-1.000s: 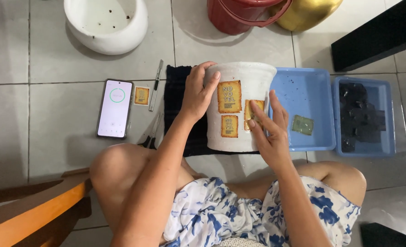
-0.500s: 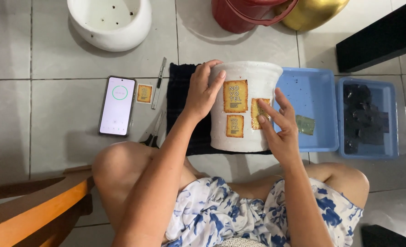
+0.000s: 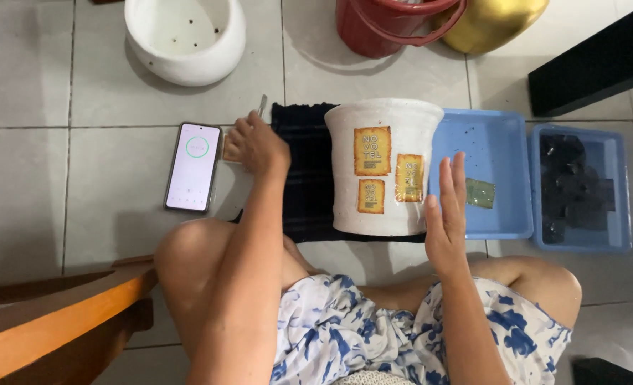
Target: Applying decorative labels to a white pot by picking them from a tray and smoothing them onto the surface.
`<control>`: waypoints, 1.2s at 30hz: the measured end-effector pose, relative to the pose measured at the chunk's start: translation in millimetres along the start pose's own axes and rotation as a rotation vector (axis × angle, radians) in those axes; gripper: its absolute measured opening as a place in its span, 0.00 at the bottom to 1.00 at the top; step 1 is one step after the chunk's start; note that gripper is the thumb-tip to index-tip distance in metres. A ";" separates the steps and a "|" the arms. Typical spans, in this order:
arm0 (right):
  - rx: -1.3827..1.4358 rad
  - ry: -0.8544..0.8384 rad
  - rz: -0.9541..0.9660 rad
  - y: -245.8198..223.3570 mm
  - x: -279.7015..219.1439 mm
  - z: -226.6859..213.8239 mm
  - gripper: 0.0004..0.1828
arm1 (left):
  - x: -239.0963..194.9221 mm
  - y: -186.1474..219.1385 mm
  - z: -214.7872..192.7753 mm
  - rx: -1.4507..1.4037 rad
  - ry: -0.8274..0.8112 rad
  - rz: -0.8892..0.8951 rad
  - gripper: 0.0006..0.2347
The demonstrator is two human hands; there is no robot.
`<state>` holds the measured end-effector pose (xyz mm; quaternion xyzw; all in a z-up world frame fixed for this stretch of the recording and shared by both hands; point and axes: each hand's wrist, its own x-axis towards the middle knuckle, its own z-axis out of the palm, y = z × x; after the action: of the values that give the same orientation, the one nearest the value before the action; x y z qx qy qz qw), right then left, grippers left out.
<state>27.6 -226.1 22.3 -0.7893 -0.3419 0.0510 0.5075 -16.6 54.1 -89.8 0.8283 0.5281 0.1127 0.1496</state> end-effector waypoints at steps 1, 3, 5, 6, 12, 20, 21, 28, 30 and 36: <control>-0.010 0.014 -0.006 -0.4 -0.5 -2.9 0.24 | 1.3 -2.5 -3.2 0.042 -0.020 -0.012 0.15; -0.031 0.049 -0.006 -1.1 -3.9 -6.8 0.23 | 1.7 -7.8 -0.4 0.078 -0.045 -0.002 0.14; 0.043 0.075 0.107 0.0 -2.7 -5.2 0.20 | 6.3 -15.3 9.8 0.146 -0.073 0.004 0.10; 0.041 0.088 0.108 7.1 -1.2 -4.4 0.20 | 6.7 -14.6 10.8 0.143 -0.072 0.017 0.10; 0.141 0.133 0.251 3.3 10.1 -5.9 0.18 | 8.5 -10.4 13.3 0.091 -0.110 -0.024 0.12; 0.253 0.099 0.412 -8.3 21.2 -8.2 0.24 | 23.2 1.8 7.7 -0.129 0.052 -0.021 0.07; 0.253 0.101 0.415 -5.7 21.0 -7.7 0.24 | 22.1 4.7 -1.6 -0.127 0.050 -0.019 0.07; 0.209 0.134 0.426 -15.2 20.6 -5.6 0.21 | -19.1 43.3 -88.0 -0.796 -0.099 0.158 0.10; 0.253 0.232 0.416 -12.9 17.7 -6.6 0.17 | -33.2 52.1 -110.0 -0.928 -0.183 0.182 0.12; 0.180 0.372 0.330 14.1 13.9 -16.0 0.10 | -53.2 61.1 -140.2 -1.191 -0.549 0.301 0.14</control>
<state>51.9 -233.8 21.9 -0.7818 -0.1034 0.0175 0.6146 -35.7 -0.6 61.4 0.6677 0.1972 0.1897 0.6923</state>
